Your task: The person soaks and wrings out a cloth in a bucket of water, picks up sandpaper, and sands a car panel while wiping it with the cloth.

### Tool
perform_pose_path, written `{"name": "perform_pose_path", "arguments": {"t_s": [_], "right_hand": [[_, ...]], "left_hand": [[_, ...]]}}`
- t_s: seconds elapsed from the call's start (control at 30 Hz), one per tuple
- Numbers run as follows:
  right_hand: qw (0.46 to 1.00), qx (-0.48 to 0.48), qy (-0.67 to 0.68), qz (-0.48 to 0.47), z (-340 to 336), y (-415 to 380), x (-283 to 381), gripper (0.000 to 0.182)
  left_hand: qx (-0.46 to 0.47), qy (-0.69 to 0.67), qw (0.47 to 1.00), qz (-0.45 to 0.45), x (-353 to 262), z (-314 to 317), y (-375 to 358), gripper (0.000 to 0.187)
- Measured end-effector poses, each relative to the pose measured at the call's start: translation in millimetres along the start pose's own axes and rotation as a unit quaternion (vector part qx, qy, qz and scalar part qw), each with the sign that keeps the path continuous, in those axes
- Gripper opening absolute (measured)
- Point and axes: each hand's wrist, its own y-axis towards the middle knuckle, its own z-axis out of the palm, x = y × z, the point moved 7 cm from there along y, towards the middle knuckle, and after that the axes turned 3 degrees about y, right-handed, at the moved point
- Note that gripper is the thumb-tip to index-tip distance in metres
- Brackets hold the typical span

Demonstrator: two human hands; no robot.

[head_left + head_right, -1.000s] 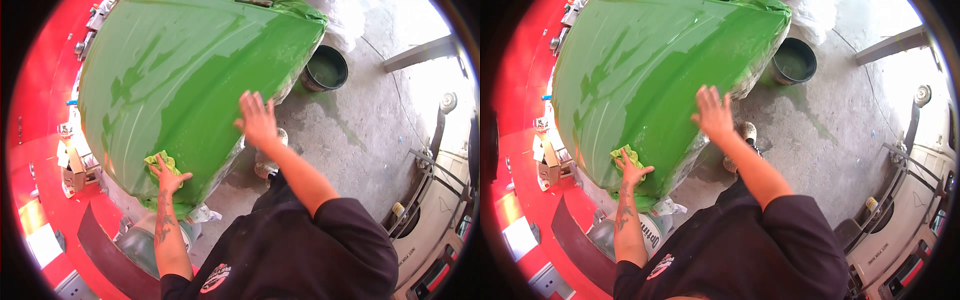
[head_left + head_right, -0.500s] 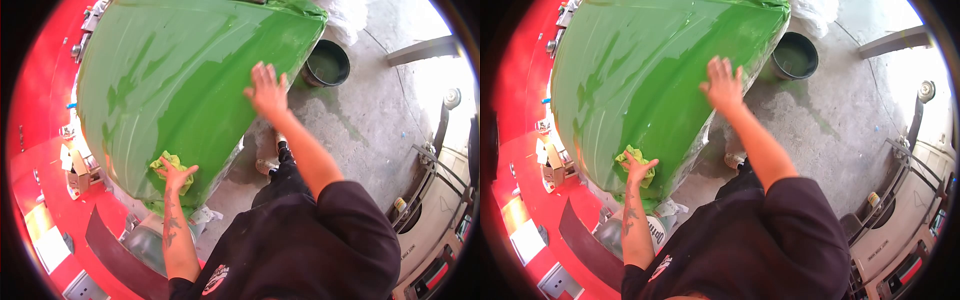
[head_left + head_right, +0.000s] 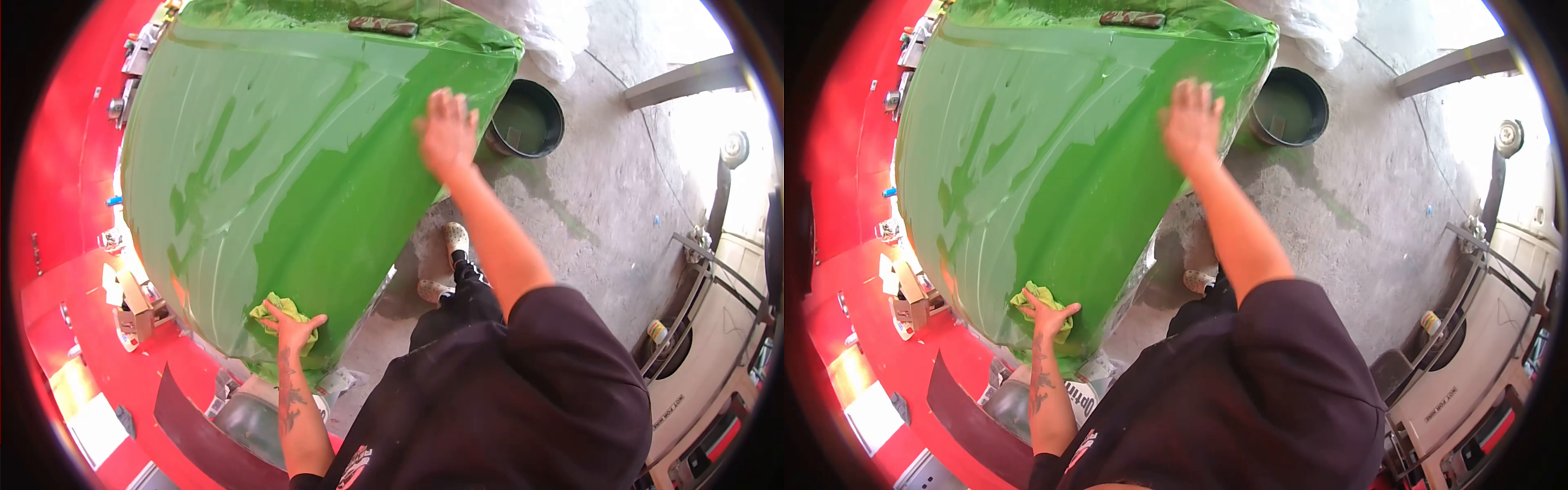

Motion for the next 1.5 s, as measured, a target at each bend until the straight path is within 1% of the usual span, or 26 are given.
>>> {"name": "perform_pose_path", "arguments": {"t_s": [0.03, 0.1, 0.13, 0.2, 0.23, 0.3, 0.33, 0.4, 0.5, 0.53, 0.6, 0.67, 0.73, 0.87, 0.93, 1.0, 1.07, 1.1, 1.13, 1.2, 1.23, 1.3, 1.33, 1.4, 1.43, 1.5], "right_hand": [[0.998, 0.049, 0.007, -0.034, -1.5, -24.0, 27.9, 0.059], [0.980, 0.058, 0.124, -0.141, -3.4, -72.7, 70.5, 0.062], [0.981, 0.056, 0.125, -0.137, -3.7, -67.0, 65.8, 0.062], [0.983, 0.107, 0.051, -0.141, -4.4, -48.0, 45.3, 0.063], [0.988, 0.127, 0.026, -0.088, -6.2, -20.2, 24.0, 0.063], [0.999, 0.023, 0.009, -0.042, -1.8, 34.4, -27.3, 0.062], [0.999, 0.022, 0.023, -0.022, -8.4, 53.8, -41.8, 0.061], [1.000, 0.002, 0.020, 0.014, 4.6, 59.5, -43.0, 0.063], [0.998, 0.042, 0.039, 0.012, 15.3, 19.4, -3.8, 0.063], [0.998, 0.040, 0.040, 0.012, 9.2, 11.4, -2.1, 0.063], [0.988, 0.127, 0.035, -0.079, 7.3, -4.3, 6.1, 0.064], [0.999, 0.048, 0.019, -0.011, -4.8, 47.8, -46.8, 0.062], [1.000, 0.011, 0.003, 0.022, -8.2, 74.1, -69.3, 0.061], [0.999, 0.019, -0.006, 0.041, 2.0, 39.2, -39.5, 0.061], [0.996, 0.081, 0.003, -0.024, 4.5, 17.8, -21.7, 0.062], [0.996, 0.090, -0.006, -0.022, 4.2, 36.6, -43.6, 0.063], [0.994, 0.013, 0.014, 0.104, 1.7, 62.3, -79.0, 0.064], [0.989, 0.034, 0.003, 0.142, 7.8, 68.0, -73.4, 0.064], [0.984, 0.051, 0.042, 0.163, 5.4, 69.5, -61.0, 0.065], [0.994, 0.056, 0.046, 0.084, 8.1, 70.3, -27.2, 0.063], [0.993, 0.055, 0.048, 0.087, 4.9, 69.6, -31.8, 0.063], [0.996, 0.077, 0.044, 0.009, 0.2, 67.1, -38.5, 0.062], [0.999, 0.041, 0.022, -0.011, -1.5, 64.3, -50.5, 0.061], [0.998, 0.011, 0.018, 0.066, -7.2, 66.8, -92.9, 0.061], [0.998, 0.012, 0.018, 0.065, -4.6, 70.0, -97.5, 0.061], [0.992, -0.003, 0.009, 0.126, 0.7, 68.2, -109.4, 0.061]], "left_hand": [[0.001, 0.004, 1.000, -0.004, 4.3, 0.7, 0.5, 0.152], [-0.002, 0.016, 1.000, 0.000, 8.1, 2.6, 1.3, 0.153], [-0.003, 0.027, 1.000, 0.006, 7.5, 1.1, 3.3, 0.153], [-0.005, 0.012, 1.000, 0.009, 6.7, 0.9, 4.0, 0.154], [-0.005, -0.006, 1.000, 0.008, 6.3, 1.8, 2.5, 0.154], [-0.006, 0.001, 1.000, 0.009, 6.8, 2.6, 3.9, 0.154], [-0.007, 0.009, 1.000, 0.009, 8.0, 1.9, 4.2, 0.154], [-0.002, 0.003, 1.000, 0.003, 6.8, -0.3, 2.9, 0.154], [0.003, -0.002, 1.000, -0.005, 6.4, 2.0, 4.1, 0.155], [0.005, 0.007, 1.000, -0.008, 7.7, 1.5, 5.5, 0.155], [0.003, 0.017, 1.000, -0.004, 9.2, 2.2, 6.5, 0.155], [0.003, 0.026, 1.000, -0.003, 13.4, 4.5, 8.8, 0.155], [-0.004, 0.041, 0.999, 0.004, 13.8, 3.7, 10.1, 0.155], [0.003, -0.015, 1.000, 0.004, 2.4, 1.6, 2.4, 0.155], [0.009, 0.008, 1.000, -0.007, 5.8, -0.2, 3.5, 0.155], [0.004, 0.014, 1.000, -0.001, 8.3, -0.1, 5.7, 0.155], [0.001, 0.011, 1.000, 0.003, 10.7, 3.5, 6.5, 0.155], [-0.006, 0.011, 1.000, 0.008, 11.4, 2.9, 7.8, 0.155], [-0.013, 0.011, 1.000, 0.013, 11.1, 3.3, 8.8, 0.155], [-0.013, 0.015, 1.000, 0.013, 12.3, 3.8, 9.7, 0.155], [-0.013, 0.022, 1.000, 0.011, 12.9, 2.7, 9.5, 0.155], [0.000, 0.026, 1.000, 0.001, 10.1, -0.3, 6.1, 0.155], [0.015, 0.022, 1.000, -0.010, 7.2, -0.2, 3.8, 0.155], [0.015, 0.014, 1.000, -0.006, 2.2, -1.6, 0.3, 0.155], [0.015, 0.006, 1.000, -0.004, 1.8, -2.2, -0.6, 0.155], [0.005, 0.017, 1.000, -0.003, 10.1, 1.9, 5.2, 0.155]]}}
